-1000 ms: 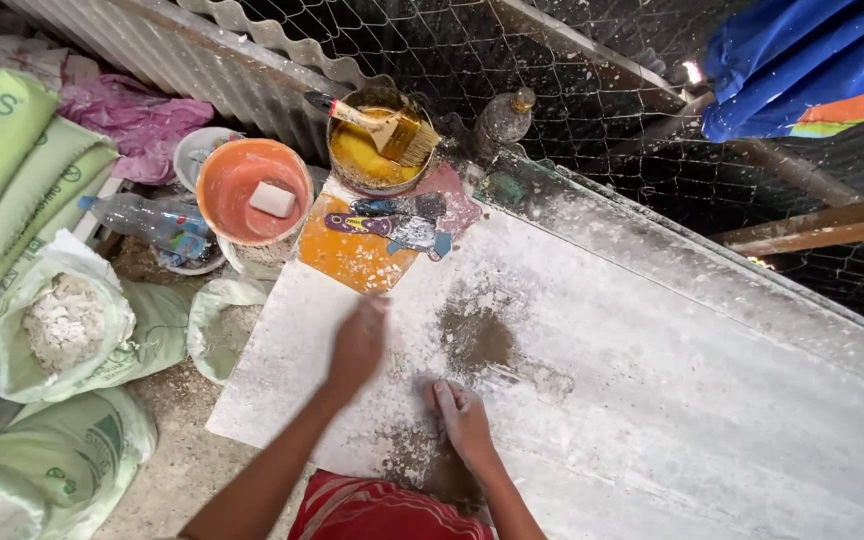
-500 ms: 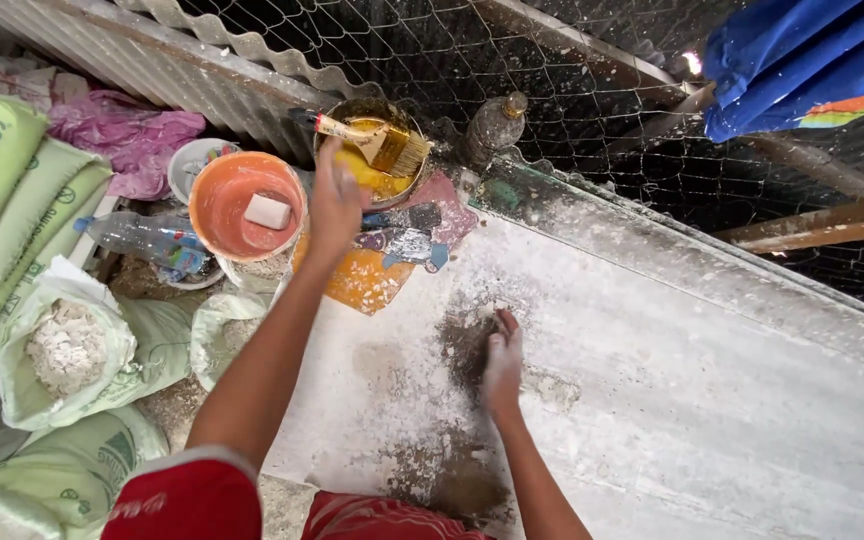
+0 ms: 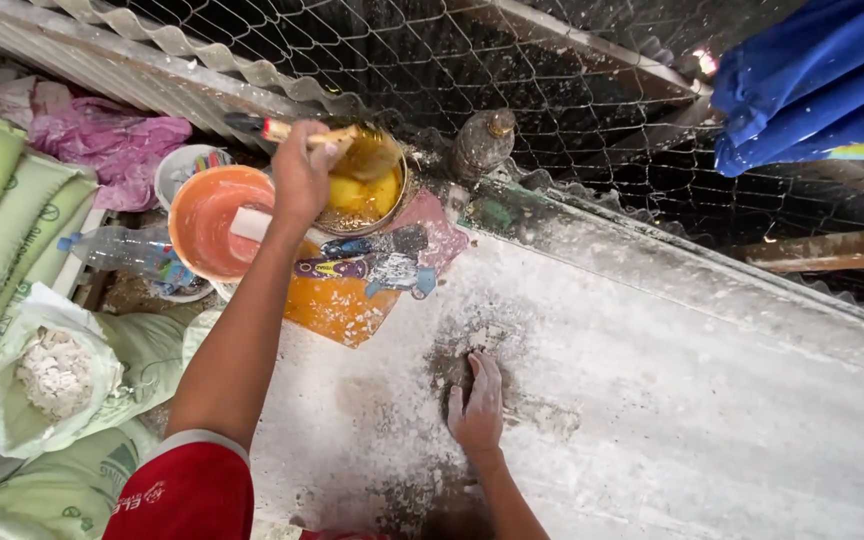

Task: The person cleans a workbench using a spatula, spreads plaster material, positions architectural moldings, and mixes a substance in a bucket.

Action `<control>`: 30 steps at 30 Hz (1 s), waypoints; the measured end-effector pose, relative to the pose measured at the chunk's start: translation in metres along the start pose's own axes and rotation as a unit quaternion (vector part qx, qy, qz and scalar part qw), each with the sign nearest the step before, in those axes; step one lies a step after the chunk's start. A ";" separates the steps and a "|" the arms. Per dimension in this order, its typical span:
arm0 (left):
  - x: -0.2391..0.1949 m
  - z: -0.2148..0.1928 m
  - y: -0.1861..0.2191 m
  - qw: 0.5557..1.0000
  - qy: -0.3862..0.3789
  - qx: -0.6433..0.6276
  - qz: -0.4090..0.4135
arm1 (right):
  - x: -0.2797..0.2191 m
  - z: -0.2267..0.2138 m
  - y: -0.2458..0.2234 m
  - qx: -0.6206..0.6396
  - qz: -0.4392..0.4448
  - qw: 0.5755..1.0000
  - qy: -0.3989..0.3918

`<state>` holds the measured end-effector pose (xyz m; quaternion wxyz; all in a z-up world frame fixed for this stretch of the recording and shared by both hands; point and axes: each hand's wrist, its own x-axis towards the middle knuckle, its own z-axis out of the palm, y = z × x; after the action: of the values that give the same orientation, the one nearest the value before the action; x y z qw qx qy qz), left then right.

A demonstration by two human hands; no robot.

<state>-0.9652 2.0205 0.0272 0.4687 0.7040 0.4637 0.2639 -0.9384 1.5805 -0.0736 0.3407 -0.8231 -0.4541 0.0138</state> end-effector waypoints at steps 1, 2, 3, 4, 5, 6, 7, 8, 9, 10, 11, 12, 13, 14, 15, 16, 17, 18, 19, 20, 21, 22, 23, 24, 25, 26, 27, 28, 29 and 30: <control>-0.002 -0.004 0.007 1.000 -0.001 0.002 -0.002 | -0.001 0.001 0.001 0.001 0.002 1.000 -0.002; -0.005 -0.008 0.014 0.999 0.032 0.017 0.020 | -0.002 0.002 0.002 -0.002 0.004 1.000 -0.004; -0.007 -0.013 0.022 0.996 0.066 0.032 0.044 | -0.002 0.002 0.003 -0.004 0.003 1.000 -0.005; -0.018 -0.016 0.031 0.996 0.066 0.033 0.042 | -0.003 0.003 0.004 -0.003 0.004 1.000 -0.007; -0.029 -0.019 0.040 0.986 0.108 -0.041 0.118 | -0.003 0.004 0.005 -0.008 0.003 1.000 -0.005; -0.040 -0.023 0.049 0.963 0.148 -0.115 0.193 | -0.004 0.005 0.005 -0.014 0.002 1.000 -0.003; -0.037 -0.021 0.048 0.963 0.149 -0.114 0.194 | -0.001 0.006 0.006 -0.012 0.001 1.000 -0.003; -0.035 -0.018 0.047 0.993 0.086 -0.023 0.071 | 0.000 0.007 0.006 -0.016 0.005 1.000 -0.005; -0.038 -0.018 0.043 0.996 0.022 0.068 -0.059 | -0.003 0.005 0.006 -0.017 0.009 1.000 -0.013; -0.046 -0.018 0.027 0.995 0.025 0.070 -0.064 | -0.008 0.000 0.004 -0.015 0.008 1.000 -0.019; -0.046 -0.018 0.013 0.994 0.083 0.061 0.042 | -0.005 0.001 0.002 -0.019 0.014 1.000 -0.017; -0.045 -0.018 -0.002 0.978 0.139 0.050 0.148 | -0.002 0.002 0.001 -0.024 0.020 0.999 -0.016; -0.046 -0.014 -0.006 0.980 0.134 0.051 0.141 | -0.003 -0.001 -0.001 -0.026 0.026 0.999 -0.022; -0.046 -0.011 -0.010 0.973 0.148 0.058 0.165 | -0.004 -0.005 -0.004 -0.026 0.029 0.999 -0.023; -0.035 -0.010 -0.010 0.963 0.170 0.063 0.198 | 0.007 -0.001 -0.003 -0.023 0.023 0.999 -0.016; -0.035 -0.008 -0.011 0.962 0.172 0.064 0.200 | 0.003 0.000 -0.003 -0.022 0.021 0.999 -0.013; -0.033 -0.005 -0.010 0.979 0.171 0.013 0.114 | 0.001 0.001 -0.003 -0.028 0.015 0.999 -0.009; -0.030 -0.002 -0.008 0.985 0.166 -0.037 0.027 | -0.001 0.001 -0.002 -0.033 0.010 0.999 -0.005; -0.026 0.006 -0.017 0.985 0.165 -0.038 0.026 | -0.002 0.004 0.001 -0.035 0.011 0.999 -0.006; -0.021 0.014 -0.026 0.985 0.153 -0.083 -0.020 | -0.004 0.007 0.004 -0.039 -0.012 0.999 0.024; -0.012 0.022 -0.033 0.979 0.145 -0.128 -0.063 | 0.000 0.011 0.008 -0.042 -0.038 0.997 0.057; -0.003 0.029 -0.040 0.979 0.146 -0.130 -0.061 | 0.001 0.011 0.009 -0.043 -0.041 0.996 0.059; 0.005 0.036 -0.047 0.982 0.114 -0.127 -0.083 | 0.000 0.011 0.008 -0.040 -0.037 0.997 0.058; 0.013 0.044 -0.054 0.983 0.081 -0.124 -0.104 | -0.001 0.011 0.008 -0.037 -0.032 0.997 0.057; 0.010 0.042 -0.040 0.984 0.080 -0.126 -0.101 | -0.003 0.009 0.006 -0.039 -0.034 0.997 0.061; 0.008 0.041 -0.026 0.980 0.059 -0.114 -0.150 | -0.003 0.006 0.004 -0.038 -0.002 0.999 0.024; 0.005 0.039 -0.012 0.974 0.034 -0.101 -0.198 | -0.006 0.004 0.001 -0.037 0.032 0.999 -0.013; 0.004 0.036 -0.004 0.975 0.032 -0.102 -0.195 | -0.003 0.003 0.001 -0.038 0.032 0.999 -0.010; 0.002 0.032 0.002 0.971 0.019 -0.102 -0.215 | -0.003 0.002 0.000 -0.032 0.027 0.999 -0.006; 0.000 0.029 0.008 0.967 0.006 -0.101 -0.234 | -0.003 0.002 0.000 -0.026 0.021 0.999 -0.002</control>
<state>-0.9382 2.0074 0.0224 0.5832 0.5238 0.5889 0.1966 -0.9405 1.5794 -0.0757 0.3181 -0.8409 -0.4377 0.0110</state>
